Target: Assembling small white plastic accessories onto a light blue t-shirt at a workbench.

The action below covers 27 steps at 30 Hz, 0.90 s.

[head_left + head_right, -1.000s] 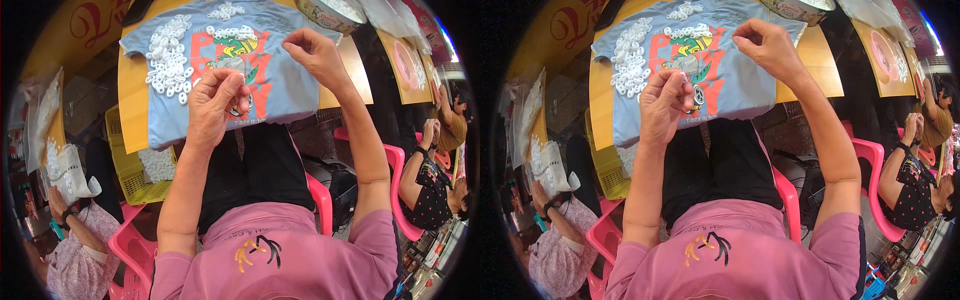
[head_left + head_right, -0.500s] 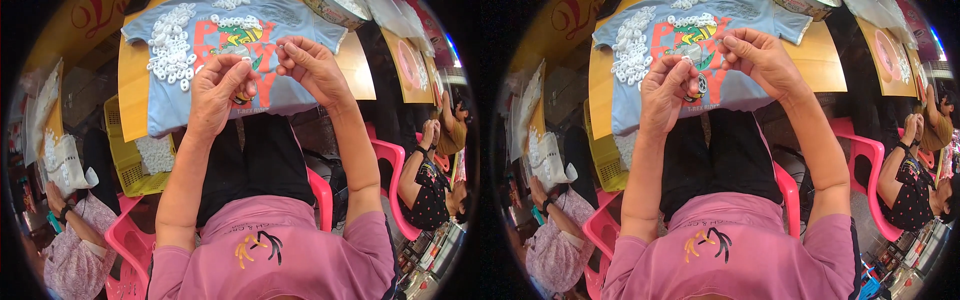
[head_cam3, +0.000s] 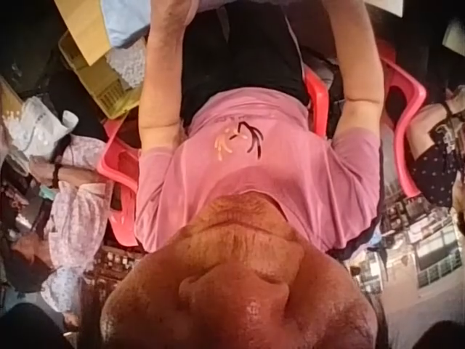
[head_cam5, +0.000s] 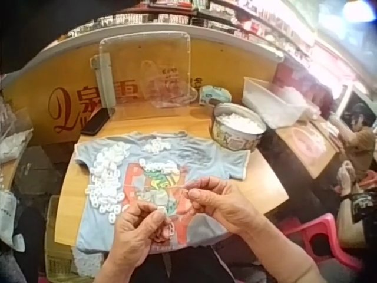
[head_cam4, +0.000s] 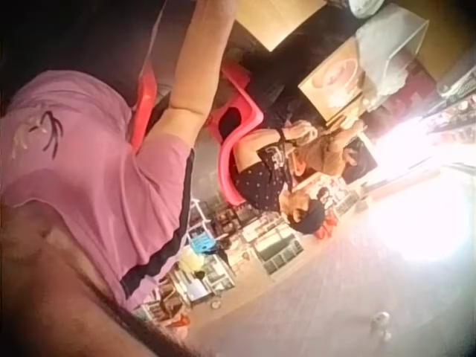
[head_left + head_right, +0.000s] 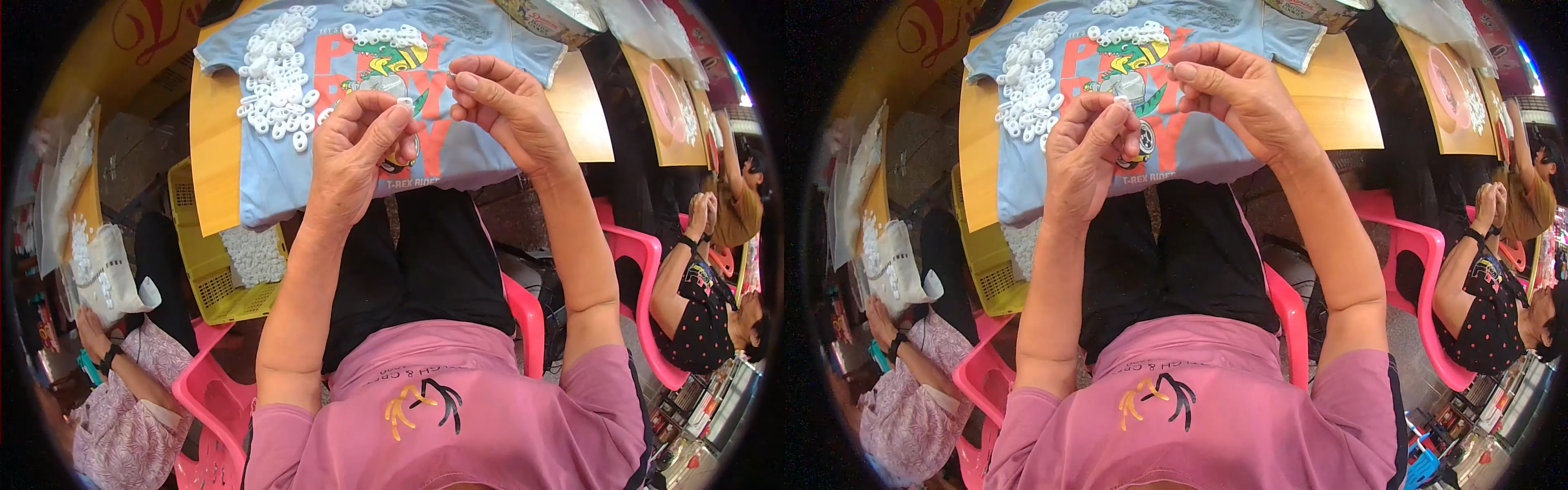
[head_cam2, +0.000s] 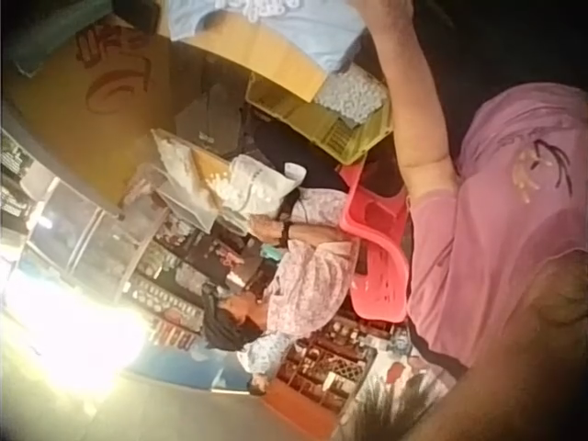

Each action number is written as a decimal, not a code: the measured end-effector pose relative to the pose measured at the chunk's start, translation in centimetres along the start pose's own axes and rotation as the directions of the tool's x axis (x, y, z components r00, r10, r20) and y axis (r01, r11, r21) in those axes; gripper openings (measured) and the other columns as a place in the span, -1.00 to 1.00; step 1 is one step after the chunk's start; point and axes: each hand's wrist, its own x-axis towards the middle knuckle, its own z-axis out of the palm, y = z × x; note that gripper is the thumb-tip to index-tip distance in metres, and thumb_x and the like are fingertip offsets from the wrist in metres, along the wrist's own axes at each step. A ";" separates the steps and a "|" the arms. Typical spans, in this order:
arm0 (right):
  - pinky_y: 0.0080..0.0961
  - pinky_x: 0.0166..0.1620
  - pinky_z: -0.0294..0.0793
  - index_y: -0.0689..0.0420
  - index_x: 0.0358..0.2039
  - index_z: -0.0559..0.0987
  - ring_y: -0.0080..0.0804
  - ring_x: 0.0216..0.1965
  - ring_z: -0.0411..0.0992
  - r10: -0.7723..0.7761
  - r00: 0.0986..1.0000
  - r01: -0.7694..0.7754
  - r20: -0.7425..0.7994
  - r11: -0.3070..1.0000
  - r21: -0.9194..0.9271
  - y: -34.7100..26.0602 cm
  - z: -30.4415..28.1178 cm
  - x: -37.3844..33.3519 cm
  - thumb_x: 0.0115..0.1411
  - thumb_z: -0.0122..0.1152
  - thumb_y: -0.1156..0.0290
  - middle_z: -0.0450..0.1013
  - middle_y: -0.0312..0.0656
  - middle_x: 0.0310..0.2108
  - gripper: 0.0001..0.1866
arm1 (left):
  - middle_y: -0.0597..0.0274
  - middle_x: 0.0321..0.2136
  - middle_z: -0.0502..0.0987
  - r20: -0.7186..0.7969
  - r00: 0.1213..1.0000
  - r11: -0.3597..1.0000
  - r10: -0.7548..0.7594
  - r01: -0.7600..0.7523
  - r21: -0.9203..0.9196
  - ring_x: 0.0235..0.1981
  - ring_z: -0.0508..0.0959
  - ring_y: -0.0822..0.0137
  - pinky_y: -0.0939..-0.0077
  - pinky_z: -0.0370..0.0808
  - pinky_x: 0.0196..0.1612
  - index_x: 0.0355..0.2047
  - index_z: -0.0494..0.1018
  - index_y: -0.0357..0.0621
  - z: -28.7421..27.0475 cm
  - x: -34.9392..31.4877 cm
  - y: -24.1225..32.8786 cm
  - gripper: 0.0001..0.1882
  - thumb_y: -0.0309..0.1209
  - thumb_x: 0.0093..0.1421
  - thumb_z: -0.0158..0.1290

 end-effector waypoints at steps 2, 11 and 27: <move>-0.58 -0.23 0.46 0.23 -0.09 0.55 -0.65 -0.39 0.38 -0.010 0.998 0.007 -0.055 0.999 -0.053 -0.3 0.0 -0.1 0.25 0.21 0.42 0.49 -0.30 -0.31 -0.76 | 0.20 -0.45 0.56 -0.003 1.000 1.000 -0.014 0.014 0.013 -0.51 0.52 0.49 0.64 0.46 -0.42 -0.24 0.45 -0.23 0.0 -0.1 0.1 -0.86 -0.43 0.26 0.12; -0.74 -0.28 0.38 0.20 -0.07 0.56 -0.72 -0.43 0.36 -0.155 0.979 0.067 -0.134 0.862 -0.503 -1.2 -2.1 -0.3 0.28 0.17 0.34 0.48 -0.35 -0.41 -0.72 | 0.20 -0.44 0.57 0.008 1.000 0.999 -0.005 0.004 0.038 -0.52 0.51 0.49 0.62 0.45 -0.44 -0.24 0.45 -0.22 -0.2 0.1 -0.2 -0.84 -0.41 0.25 0.13; -0.39 -0.33 0.43 0.17 -0.33 0.60 -0.24 -0.42 0.47 -0.356 0.869 0.383 0.343 0.048 -0.922 -0.9 -1.7 1.1 0.11 0.26 0.46 0.48 -0.15 -0.41 -0.89 | 0.18 -0.42 0.58 0.012 1.000 1.000 0.003 -0.003 0.010 -0.51 0.52 0.47 0.62 0.45 -0.46 -0.23 0.44 -0.22 -0.2 0.1 -0.1 -0.85 -0.43 0.25 0.13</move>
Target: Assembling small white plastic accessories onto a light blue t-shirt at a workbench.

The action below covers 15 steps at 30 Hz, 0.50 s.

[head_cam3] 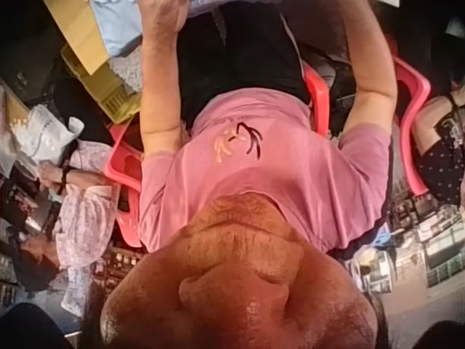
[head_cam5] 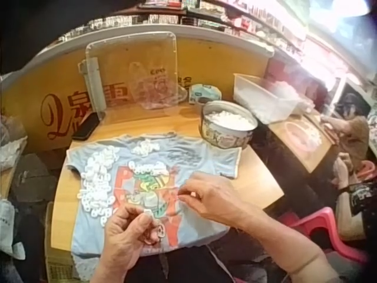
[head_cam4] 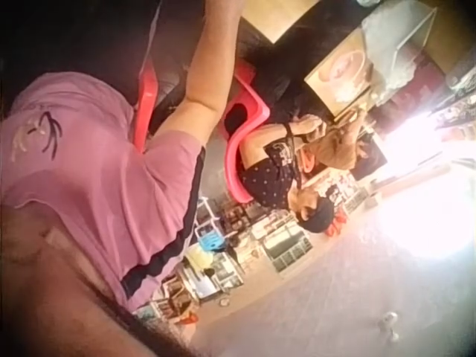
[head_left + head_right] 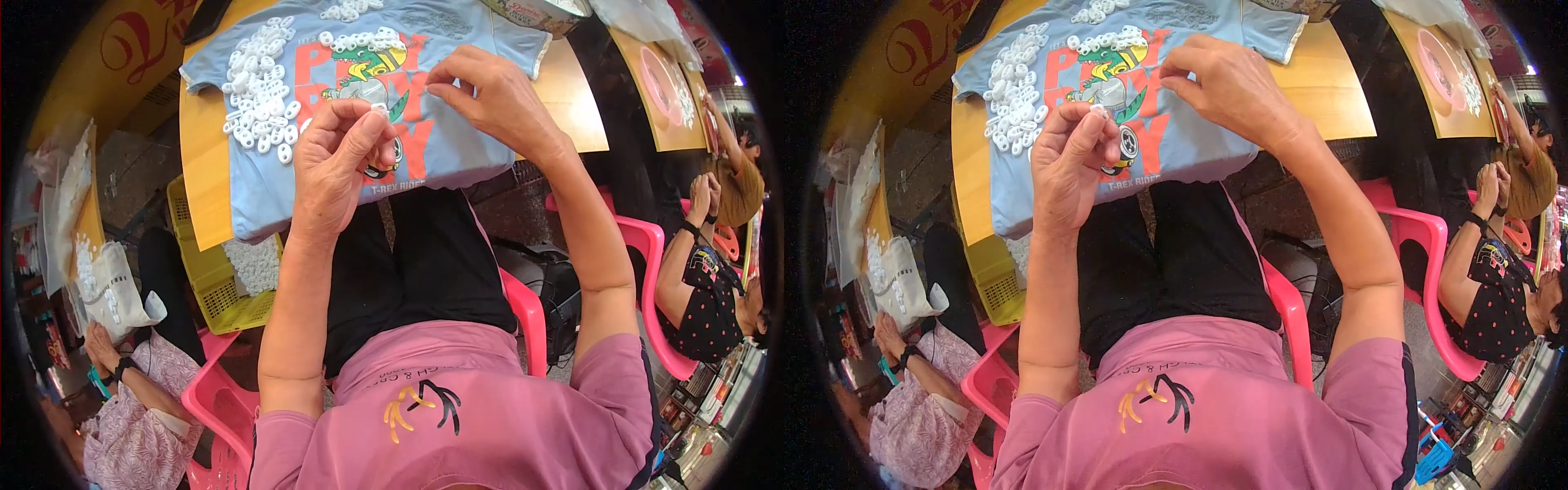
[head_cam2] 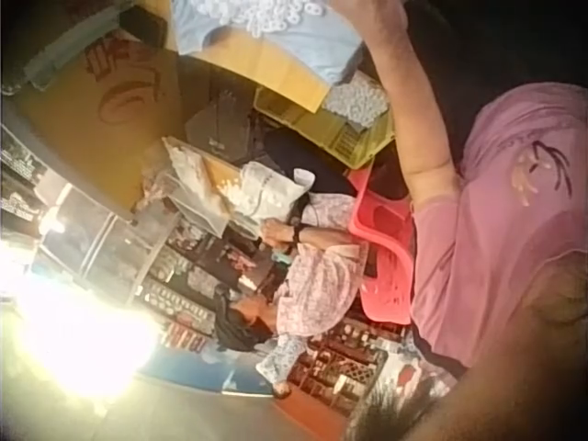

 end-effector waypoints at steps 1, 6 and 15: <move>-0.39 -0.33 0.43 0.17 -0.33 0.60 -0.24 -0.42 0.47 0.000 1.000 0.000 -0.001 1.000 0.000 0.0 0.1 0.2 0.11 0.26 0.46 0.48 -0.15 -0.41 -0.89 | 0.18 -0.43 0.58 -0.003 1.000 1.000 0.003 -0.003 0.006 -0.51 0.52 0.48 0.63 0.45 -0.45 -0.23 0.44 -0.22 0.1 0.0 0.0 -0.85 -0.43 0.25 0.13; -0.24 -0.29 0.44 0.15 -0.35 0.59 -0.05 -0.35 0.47 -0.023 1.000 0.023 0.000 0.974 -0.224 0.1 0.2 1.0 0.13 0.24 0.32 0.48 -0.13 -0.38 -0.83 | 0.20 -0.44 0.57 -0.010 1.000 1.000 0.005 -0.005 0.016 -0.52 0.51 0.49 0.63 0.45 -0.45 -0.23 0.45 -0.22 0.1 0.0 0.0 -0.85 -0.42 0.25 0.13; -0.19 -0.29 0.46 0.15 -0.39 0.54 -0.05 -0.32 0.49 -0.051 0.992 0.089 0.112 0.926 -0.366 -0.6 0.8 2.2 0.11 0.21 0.37 0.49 -0.10 -0.39 -0.87 | 0.21 -0.45 0.56 -0.018 1.000 1.000 0.000 0.000 0.014 -0.52 0.51 0.50 0.64 0.44 -0.45 -0.24 0.45 -0.22 0.1 0.0 0.1 -0.85 -0.42 0.25 0.13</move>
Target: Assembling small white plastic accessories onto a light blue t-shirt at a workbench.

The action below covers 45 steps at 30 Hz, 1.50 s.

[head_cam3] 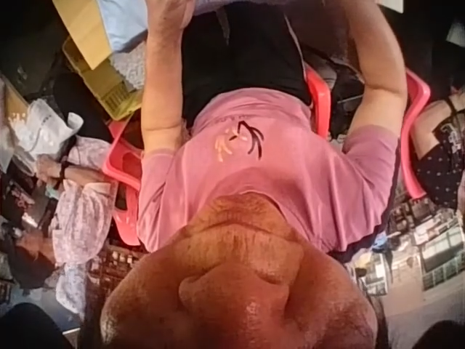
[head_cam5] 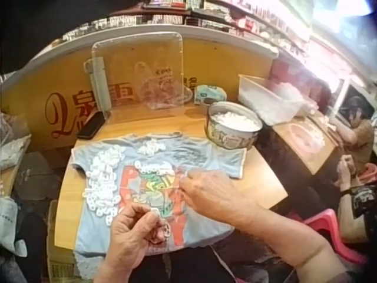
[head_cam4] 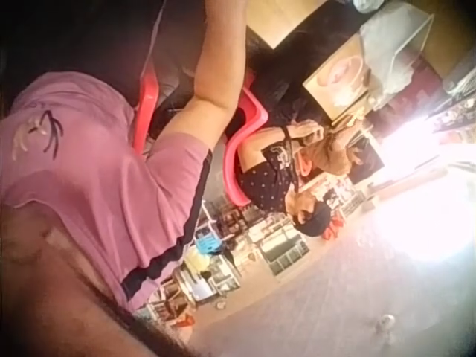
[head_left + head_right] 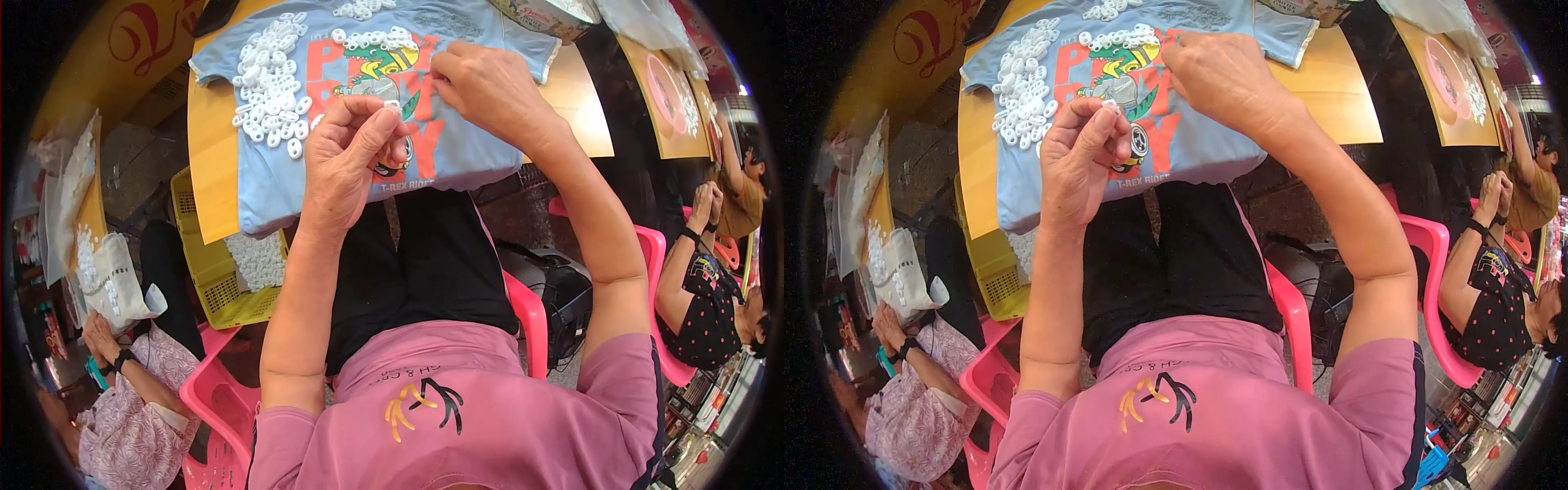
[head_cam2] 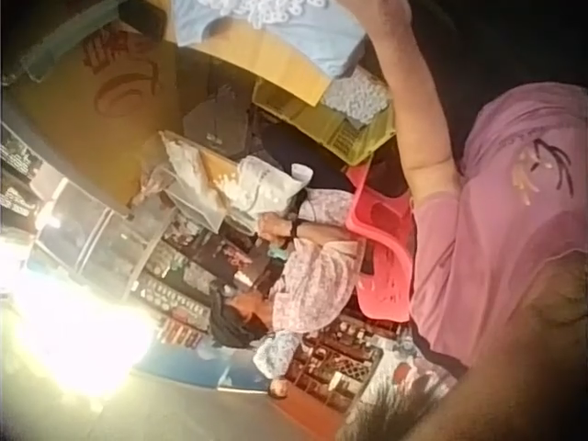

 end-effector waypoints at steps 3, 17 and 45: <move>-0.18 -0.29 0.47 0.15 -0.38 0.51 -0.05 -0.32 0.49 -0.009 0.999 0.010 0.042 0.999 -0.035 -0.1 -0.3 -0.1 0.11 0.18 0.39 0.48 -0.08 -0.41 -0.88 | 0.21 -0.44 0.56 -0.002 1.000 1.000 0.008 -0.008 -0.012 -0.51 0.51 0.49 0.64 0.46 -0.44 -0.25 0.45 -0.21 0.1 0.0 -0.1 -0.86 -0.43 0.26 0.13; -0.38 -0.27 0.48 0.15 -0.18 0.59 -0.20 -0.38 0.48 0.019 0.997 0.000 -0.072 0.965 0.262 0.9 -1.1 -0.5 0.18 0.16 0.47 0.51 -0.11 -0.37 -0.81 | 0.16 -0.37 0.57 -0.062 0.995 0.991 0.073 -0.080 -0.111 -0.43 0.55 0.44 0.62 0.51 -0.37 -0.23 0.47 -0.22 0.0 0.5 -0.1 -0.88 -0.50 0.24 0.12; -0.78 -0.50 0.38 0.24 -0.23 0.58 -0.73 -0.52 0.38 0.498 0.834 -0.207 0.236 -0.114 0.972 -7.2 1.3 -1.4 0.23 0.28 0.28 0.49 -0.35 -0.49 -0.73 | 0.30 -0.40 0.55 -0.102 0.988 0.992 0.115 -0.119 -0.036 -0.44 0.49 0.55 0.69 0.45 -0.33 -0.27 0.47 -0.23 -0.1 0.3 -0.6 -0.87 -0.45 0.23 0.15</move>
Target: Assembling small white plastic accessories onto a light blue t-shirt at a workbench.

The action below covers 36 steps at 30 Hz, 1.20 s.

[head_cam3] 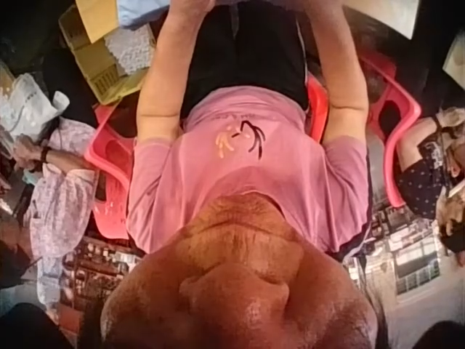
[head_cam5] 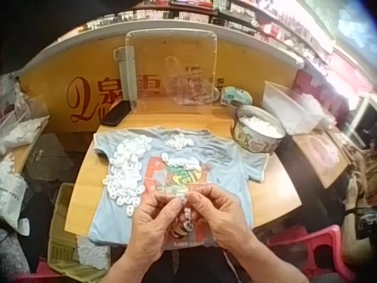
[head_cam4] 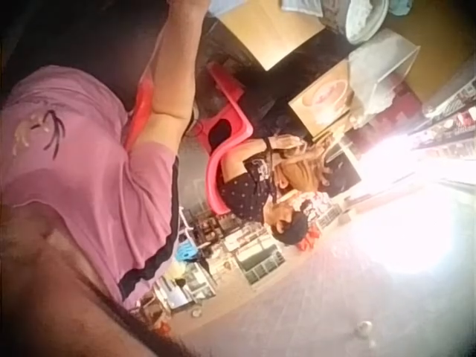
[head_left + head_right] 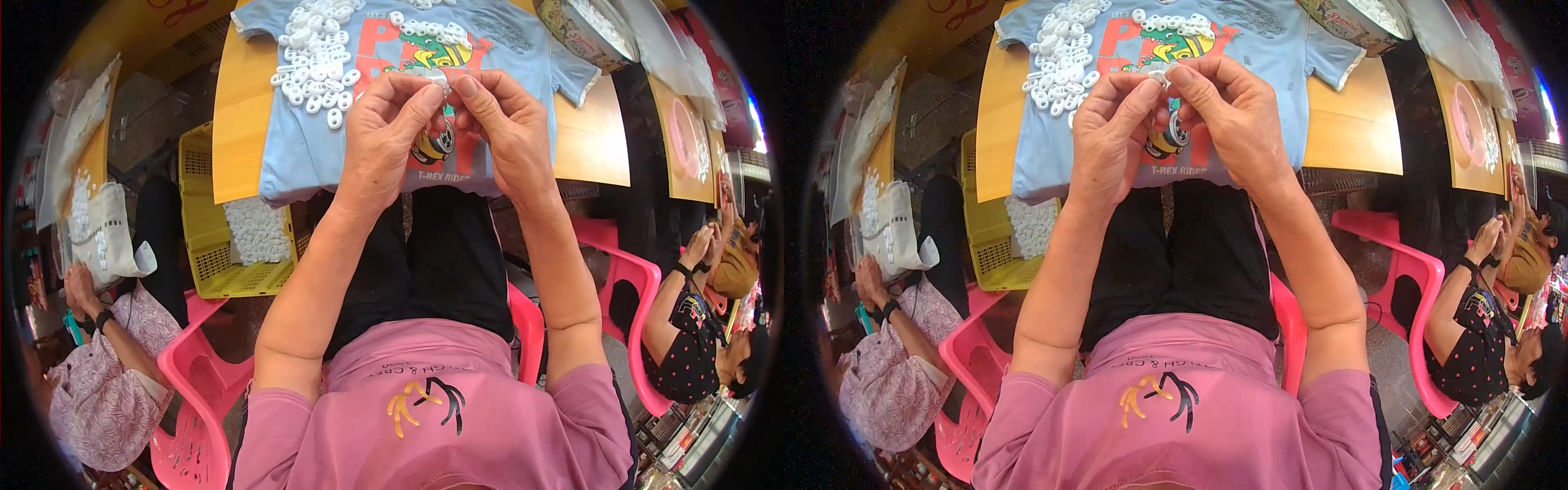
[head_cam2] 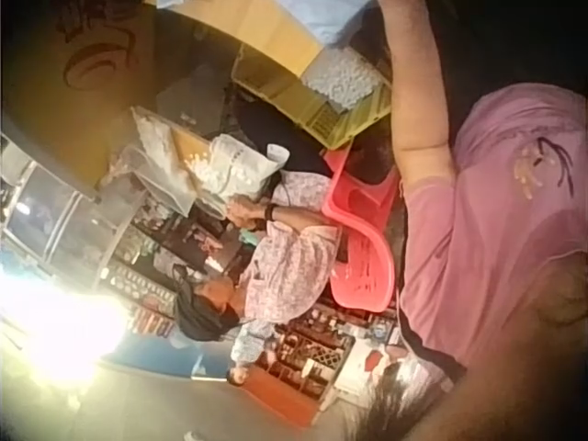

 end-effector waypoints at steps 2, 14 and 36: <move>-0.77 -0.50 0.39 0.25 -0.22 0.58 -0.73 -0.51 0.39 -0.014 1.000 0.015 0.011 0.999 -0.032 0.0 -0.1 0.0 0.23 0.27 0.28 0.50 -0.34 -0.46 -0.73 | 0.31 -0.39 0.55 0.001 1.000 1.000 0.007 -0.007 0.028 -0.44 0.48 0.56 0.69 0.45 -0.33 -0.28 0.47 -0.23 -0.1 0.1 -0.1 -0.87 -0.45 0.23 0.15; -0.72 -0.46 0.43 0.28 -0.23 0.58 -0.71 -0.51 0.40 -0.048 0.999 0.048 0.003 0.992 -0.119 -0.2 0.1 0.0 0.23 0.28 0.31 0.50 -0.33 -0.50 -0.73 | 0.31 -0.39 0.55 0.004 1.000 0.999 0.026 -0.026 0.044 -0.44 0.48 0.56 0.70 0.45 -0.33 -0.28 0.47 -0.22 -0.1 0.0 -0.3 -0.87 -0.44 0.23 0.15; -0.72 -0.40 0.46 0.24 -0.31 0.57 -0.68 -0.44 0.47 -0.094 0.993 0.116 0.072 0.893 -0.434 -1.0 -0.1 0.6 0.27 0.22 0.37 0.48 -0.35 -0.49 -0.82 | 0.33 -0.46 0.52 -0.059 0.995 0.988 0.078 -0.069 0.137 -0.50 0.47 0.59 0.70 0.44 -0.43 -0.31 0.44 -0.25 0.4 -0.1 -0.3 -0.89 -0.48 0.24 0.13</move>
